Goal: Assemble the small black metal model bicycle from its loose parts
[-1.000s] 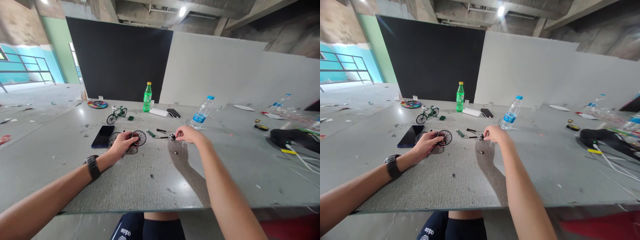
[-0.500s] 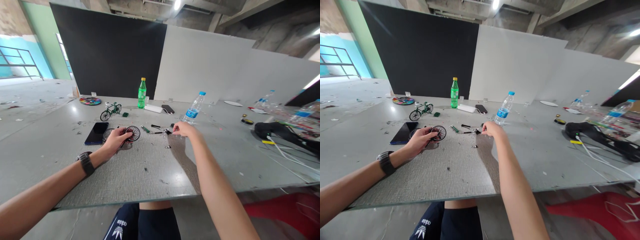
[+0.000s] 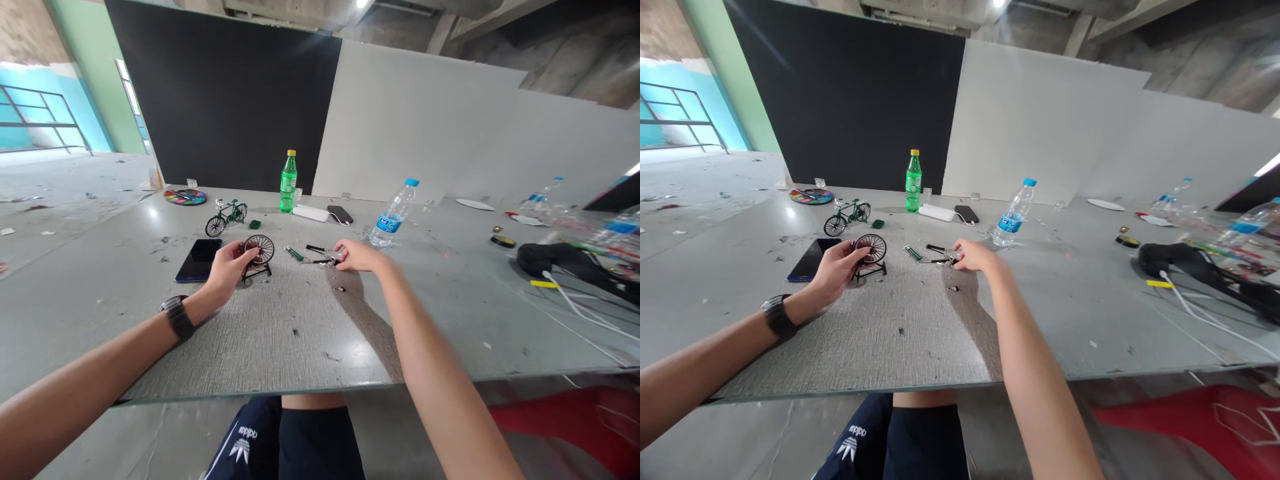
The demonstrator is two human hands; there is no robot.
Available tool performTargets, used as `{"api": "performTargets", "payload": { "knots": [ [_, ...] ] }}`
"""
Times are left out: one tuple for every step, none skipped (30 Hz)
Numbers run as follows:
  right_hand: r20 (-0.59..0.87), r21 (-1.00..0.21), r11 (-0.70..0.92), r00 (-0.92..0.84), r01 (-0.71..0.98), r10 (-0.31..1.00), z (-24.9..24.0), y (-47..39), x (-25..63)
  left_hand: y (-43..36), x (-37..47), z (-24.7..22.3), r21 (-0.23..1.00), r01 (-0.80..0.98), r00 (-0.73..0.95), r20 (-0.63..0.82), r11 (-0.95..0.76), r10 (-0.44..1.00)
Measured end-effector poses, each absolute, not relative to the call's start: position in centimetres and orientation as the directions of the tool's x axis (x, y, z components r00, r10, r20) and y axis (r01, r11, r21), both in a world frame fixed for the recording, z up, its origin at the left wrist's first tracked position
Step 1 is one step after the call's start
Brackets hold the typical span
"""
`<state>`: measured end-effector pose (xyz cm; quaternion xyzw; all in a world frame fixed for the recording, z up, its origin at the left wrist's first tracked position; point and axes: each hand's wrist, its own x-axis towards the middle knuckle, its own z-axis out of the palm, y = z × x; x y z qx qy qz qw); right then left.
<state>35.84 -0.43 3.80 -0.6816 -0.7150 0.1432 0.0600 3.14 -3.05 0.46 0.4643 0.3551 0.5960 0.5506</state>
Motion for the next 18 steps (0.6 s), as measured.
{"api": "performTargets", "payload": {
  "knots": [
    [-0.108, -0.280, 0.019, -0.051, 0.960, 0.993, 3.9, -0.5, 36.0, -3.1, 3.1, 0.5, 0.934, -0.322, 0.020, 0.168, -0.153, 0.986],
    [-0.107, -0.271, 0.008, -0.038, 0.963, 0.994, 4.0, -0.5, 36.2, -3.1, 3.1, 0.6, 0.934, -0.317, 0.006, 0.172, -0.162, 0.985],
    [-0.107, -0.261, -0.002, -0.027, 0.965, 0.994, 4.0, -0.4, 36.3, -3.1, 3.1, 0.7, 0.934, -0.315, -0.006, 0.177, -0.170, 0.984],
    [-0.107, -0.251, -0.012, -0.015, 0.968, 0.994, 4.0, -0.4, 36.4, -3.0, 3.0, 0.7, 0.932, -0.316, -0.019, 0.181, -0.178, 0.983],
    [-0.101, -0.242, -0.019, -0.006, 0.970, 0.995, 4.0, -0.3, 36.5, -3.0, 2.9, 0.7, 0.929, -0.318, -0.033, 0.187, -0.188, 0.982],
    [-0.083, -0.232, -0.019, 0.000, 0.973, 0.997, 4.0, -0.2, 36.4, -2.8, 2.8, 0.8, 0.926, -0.320, -0.051, 0.197, -0.203, 0.979],
    [-0.049, -0.223, -0.009, -0.002, 0.975, 0.999, 4.0, -0.2, 36.3, -2.6, 2.7, 0.9, 0.921, -0.323, -0.071, 0.207, -0.219, 0.976],
    [0.000, -0.216, 0.008, -0.008, 0.976, 1.000, 4.1, -0.2, 36.0, -2.4, 2.5, 1.0, 0.914, -0.325, -0.093, 0.224, -0.242, 0.970],
    [0.062, -0.215, 0.036, -0.023, 0.976, 0.998, 4.2, -0.3, 35.5, -2.1, 2.3, 1.1, 0.905, -0.331, -0.125, 0.237, -0.266, 0.963],
    [0.128, -0.220, 0.078, -0.050, 0.972, 0.990, 4.3, -0.4, 34.8, -1.8, 2.0, 1.3, 0.899, -0.337, -0.146, 0.245, -0.281, 0.959],
    [0.189, -0.230, 0.126, -0.083, 0.965, 0.978, 4.3, -0.6, 33.9, -1.5, 1.8, 1.4, 0.891, -0.345, -0.168, 0.251, -0.295, 0.953],
    [0.244, -0.242, 0.191, -0.131, 0.951, 0.961, 4.4, -0.9, 32.8, -1.2, 1.5, 1.6, 0.882, -0.356, -0.182, 0.258, -0.308, 0.949],
    [0.275, -0.245, 0.270, -0.200, 0.931, 0.940, 4.3, -1.2, 31.6, -0.9, 1.3, 1.8, 0.876, -0.357, -0.205, 0.266, -0.325, 0.942],
    [0.286, -0.238, 0.351, -0.280, 0.906, 0.916, 4.2, -1.7, 30.2, -0.7, 1.1, 1.9, 0.870, -0.356, -0.216, 0.278, -0.340, 0.936],
    [0.295, -0.231, 0.415, -0.344, 0.880, 0.892, 4.0, -2.1, 28.7, -0.5, 0.9, 2.0, 0.864, -0.357, -0.222, 0.289, -0.354, 0.931],
    [0.287, -0.229, 0.475, -0.407, 0.849, 0.867, 3.7, -2.6, 27.2, -0.4, 0.8, 2.1, 0.859, -0.357, -0.229, 0.300, -0.366, 0.926],
    [0.280, -0.228, 0.539, -0.476, 0.811, 0.834, 3.3, -3.0, 25.7, -0.3, 0.7, 2.2, 0.854, -0.358, -0.234, 0.309, -0.377, 0.922],
    [0.273, -0.221, 0.606, -0.548, 0.764, 0.790, 2.8, -3.4, 24.4, -0.2, 0.6, 2.2, 0.850, -0.360, -0.239, 0.315, -0.385, 0.918]
  ]
}}
